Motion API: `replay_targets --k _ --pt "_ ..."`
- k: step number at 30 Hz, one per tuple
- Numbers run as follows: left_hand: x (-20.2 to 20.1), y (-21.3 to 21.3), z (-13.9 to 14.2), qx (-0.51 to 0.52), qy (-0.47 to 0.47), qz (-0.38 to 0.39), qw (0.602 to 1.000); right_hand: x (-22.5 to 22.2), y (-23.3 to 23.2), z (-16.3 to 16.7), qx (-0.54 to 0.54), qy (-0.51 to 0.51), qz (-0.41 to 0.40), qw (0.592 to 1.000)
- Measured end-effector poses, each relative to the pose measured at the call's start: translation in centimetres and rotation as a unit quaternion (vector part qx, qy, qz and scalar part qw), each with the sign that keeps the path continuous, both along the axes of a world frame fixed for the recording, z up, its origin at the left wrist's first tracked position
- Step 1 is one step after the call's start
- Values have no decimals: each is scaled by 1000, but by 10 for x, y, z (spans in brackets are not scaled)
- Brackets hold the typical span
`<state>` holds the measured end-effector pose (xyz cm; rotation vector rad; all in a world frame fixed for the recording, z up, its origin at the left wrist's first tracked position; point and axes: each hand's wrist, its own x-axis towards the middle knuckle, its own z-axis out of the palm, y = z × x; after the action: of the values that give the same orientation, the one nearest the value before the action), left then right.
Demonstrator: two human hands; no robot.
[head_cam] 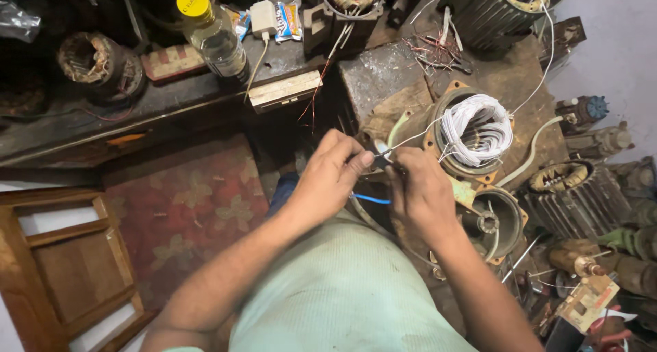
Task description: The person strips insulation from several colored wires, twists the exposed ends together, and wraps the connection with black electrical tape. They then use pliers to cut a white wire and continue preparing the wire ends for connection.
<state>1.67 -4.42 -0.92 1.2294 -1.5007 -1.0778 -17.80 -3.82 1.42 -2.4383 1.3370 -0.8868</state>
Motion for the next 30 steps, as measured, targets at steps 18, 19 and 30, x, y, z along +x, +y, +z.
replay_targets --k 18,19,30 --pt "-11 -12 -14 117 132 -12 984 0 5 -13 183 -187 -67 963" --pt "-10 -11 -14 78 98 -12 992 0 4 -15 169 -117 -70 976" --pt "0 -10 12 -35 -18 28 999 -18 -6 20 413 -524 -109 737"
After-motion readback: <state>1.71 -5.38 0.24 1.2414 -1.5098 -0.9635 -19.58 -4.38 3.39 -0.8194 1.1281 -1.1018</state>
